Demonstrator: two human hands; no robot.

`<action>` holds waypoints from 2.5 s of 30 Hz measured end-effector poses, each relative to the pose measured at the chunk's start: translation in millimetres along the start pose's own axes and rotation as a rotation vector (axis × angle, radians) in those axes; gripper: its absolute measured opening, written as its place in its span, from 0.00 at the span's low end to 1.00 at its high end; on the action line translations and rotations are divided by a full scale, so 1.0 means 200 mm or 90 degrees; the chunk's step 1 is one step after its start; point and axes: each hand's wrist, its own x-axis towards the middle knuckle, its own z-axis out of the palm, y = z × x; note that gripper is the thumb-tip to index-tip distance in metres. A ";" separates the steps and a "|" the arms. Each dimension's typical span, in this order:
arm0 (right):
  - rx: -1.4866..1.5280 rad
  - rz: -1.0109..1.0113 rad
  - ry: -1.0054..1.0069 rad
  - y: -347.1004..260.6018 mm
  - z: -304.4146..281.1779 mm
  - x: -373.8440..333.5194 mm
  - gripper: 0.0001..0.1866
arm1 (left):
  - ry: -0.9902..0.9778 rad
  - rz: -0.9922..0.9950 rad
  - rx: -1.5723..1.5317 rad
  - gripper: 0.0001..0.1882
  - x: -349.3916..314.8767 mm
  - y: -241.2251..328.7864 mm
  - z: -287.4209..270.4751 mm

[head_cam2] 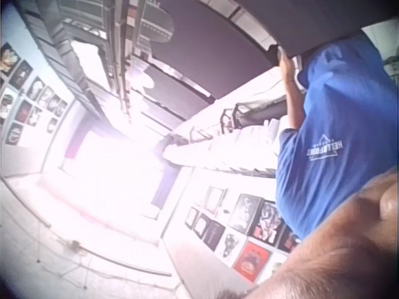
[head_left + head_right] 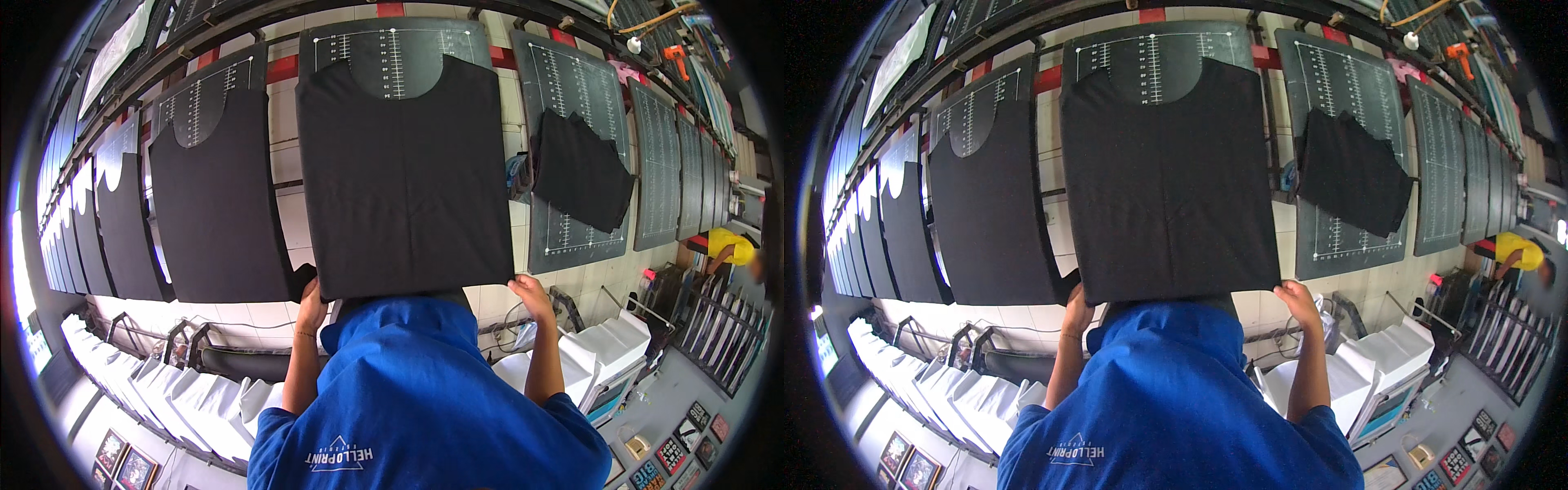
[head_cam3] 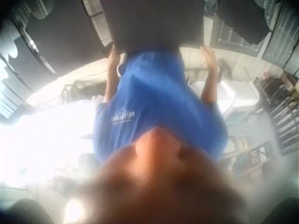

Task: The person places black t-shirts onto a screen printing press, aligning them with grid markings and smoothing the fabric. Later, the person uses an orange heat gun to apply heat to white t-shirts with printed logos, moving the tool across the surface to cure the design.

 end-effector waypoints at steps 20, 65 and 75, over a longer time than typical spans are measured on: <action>-0.615 -0.956 -0.458 -0.88 1.21 0.36 0.36 | 0.121 -0.125 -0.219 0.27 0.16 0.07 0.01; -0.315 -0.532 -0.011 -0.44 0.35 0.07 0.29 | -0.223 0.586 0.931 0.41 0.13 0.70 1.35; -0.091 -0.362 0.190 -0.35 0.08 0.03 0.14 | 0.208 0.584 0.844 0.36 0.90 1.04 1.45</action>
